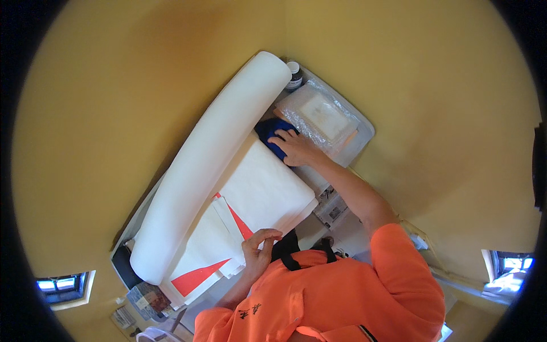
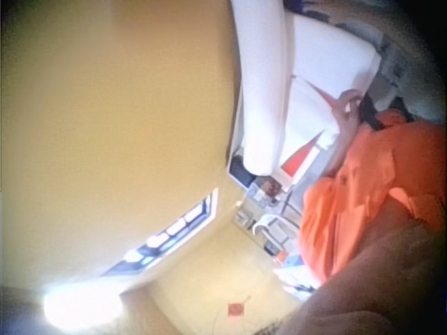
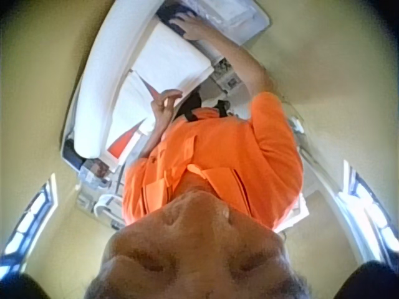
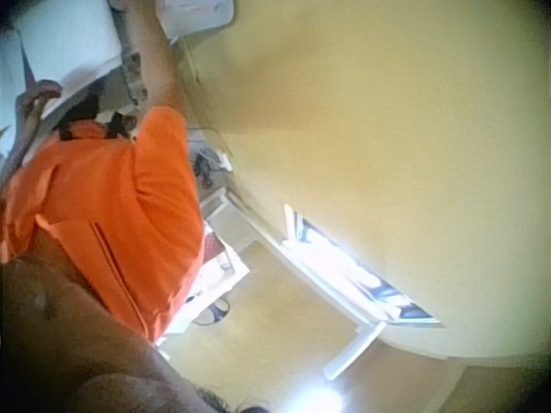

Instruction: The person wipes various surfaces in a room using a blue cloth. They clean a cabinet, a window sill, a desk with calligraphy supplies, and several wooden chairs. The person also wipes a table with a blue mat and a chair with a cushion. Finally, they wring out the cloth in a green basin of water.

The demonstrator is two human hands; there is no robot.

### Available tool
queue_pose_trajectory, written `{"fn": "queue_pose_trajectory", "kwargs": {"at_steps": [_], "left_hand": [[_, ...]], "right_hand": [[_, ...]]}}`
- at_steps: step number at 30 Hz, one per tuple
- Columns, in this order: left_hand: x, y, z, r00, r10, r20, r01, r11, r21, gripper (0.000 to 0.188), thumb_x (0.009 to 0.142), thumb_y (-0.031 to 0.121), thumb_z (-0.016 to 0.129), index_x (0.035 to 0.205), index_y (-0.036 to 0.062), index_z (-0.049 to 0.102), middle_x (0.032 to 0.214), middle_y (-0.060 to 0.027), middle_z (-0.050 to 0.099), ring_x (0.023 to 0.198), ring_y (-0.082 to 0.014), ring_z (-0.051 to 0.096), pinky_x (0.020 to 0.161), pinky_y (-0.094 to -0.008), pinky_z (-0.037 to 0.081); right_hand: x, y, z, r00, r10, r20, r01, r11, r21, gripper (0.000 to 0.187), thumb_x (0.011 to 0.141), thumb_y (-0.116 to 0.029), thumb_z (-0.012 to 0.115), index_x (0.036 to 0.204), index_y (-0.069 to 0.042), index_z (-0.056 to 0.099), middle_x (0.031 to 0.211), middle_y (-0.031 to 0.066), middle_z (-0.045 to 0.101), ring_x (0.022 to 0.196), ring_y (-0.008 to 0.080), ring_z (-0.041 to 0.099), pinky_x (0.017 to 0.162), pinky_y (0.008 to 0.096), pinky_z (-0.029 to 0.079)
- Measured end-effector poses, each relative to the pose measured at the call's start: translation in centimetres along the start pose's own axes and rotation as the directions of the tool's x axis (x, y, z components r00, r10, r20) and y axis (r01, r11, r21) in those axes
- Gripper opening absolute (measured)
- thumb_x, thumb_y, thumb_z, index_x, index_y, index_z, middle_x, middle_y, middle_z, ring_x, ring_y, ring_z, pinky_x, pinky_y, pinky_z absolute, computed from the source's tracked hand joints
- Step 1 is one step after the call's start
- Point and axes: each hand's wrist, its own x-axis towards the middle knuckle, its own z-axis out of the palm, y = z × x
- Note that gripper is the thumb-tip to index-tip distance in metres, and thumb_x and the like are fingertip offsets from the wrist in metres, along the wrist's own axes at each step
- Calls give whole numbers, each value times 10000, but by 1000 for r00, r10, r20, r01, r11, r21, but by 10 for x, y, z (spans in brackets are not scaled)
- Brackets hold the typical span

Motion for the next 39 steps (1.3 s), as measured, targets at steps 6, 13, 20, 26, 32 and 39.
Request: {"fn": "queue_pose_trajectory", "kwargs": {"at_steps": [6, 13, 20, 26, 32, 39], "left_hand": [[21, 11, 22, 993, 51, 106, -56, 997, 48, 208, 859, -67, 483, 901, -11, 678, 825, -112, 681, 774, -162, 659, 703, -265, 512], [51, 23, 54, 976, 126, 179, -144, 986, 90, 209, 863, -59, 479, 911, -11, 677, 835, -112, 682, 775, -163, 661, 708, -265, 512], [82, 32, 77, 943, 201, 267, -253, 951, 177, 214, 828, -51, 513, 969, -8, 668, 856, -118, 679, 781, -165, 655, 713, -279, 509], [187, 36, 78, 850, 424, 312, -524, 733, 433, 277, 766, -9, 561, 1034, 10, 628, 974, -171, 653, 861, -308, 637, 765, -393, 501], [323, 48, 81, 597, 542, 591, -674, -61, 736, 403, 716, 33, 608, 1119, 55, 605, 1266, -161, 528, 1239, -318, 448, 1021, -545, 306], [417, 37, 59, 666, 503, 550, -436, -336, 835, 356, 797, 178, 566, 1140, 87, 594, 1240, -108, 544, 1258, -255, 432, 1026, -643, 217]], "right_hand": [[-64, 19, 33, 972, -74, -223, 113, 980, 166, 560, 750, -176, 653, 1280, -104, 486, 1330, 194, 415, 1192, 384, 400, 995, 488, 361], [-135, 19, 43, 962, 18, -271, 55, 964, 261, 515, 669, -143, 697, 1166, -99, 569, 1172, 170, 548, 1108, 360, 500, 940, 422, 417], [-252, 40, 33, 936, 351, -16, -164, 476, 864, 635, 597, -20, 549, 1231, -52, 541, 1240, 125, 550, 1144, 320, 514, 974, 401, 414], [-327, 63, 69, 830, 557, -14, 349, -501, 792, 727, 595, -178, 549, 1304, -29, 492, 1285, 169, 518, 1169, 332, 506, 1040, 412, 379], [-334, 45, 76, 770, 637, -43, 509, -571, 644, 704, 638, -252, 573, 1307, -48, 492, 1297, 178, 511, 1158, 368, 510, 984, 504, 418], [-313, 36, 93, 772, 635, 41, 454, -596, 662, 781, 624, -201, 561, 1371, -24, 415, 1357, 184, 464, 1238, 370, 444, 1063, 472, 339]]}}
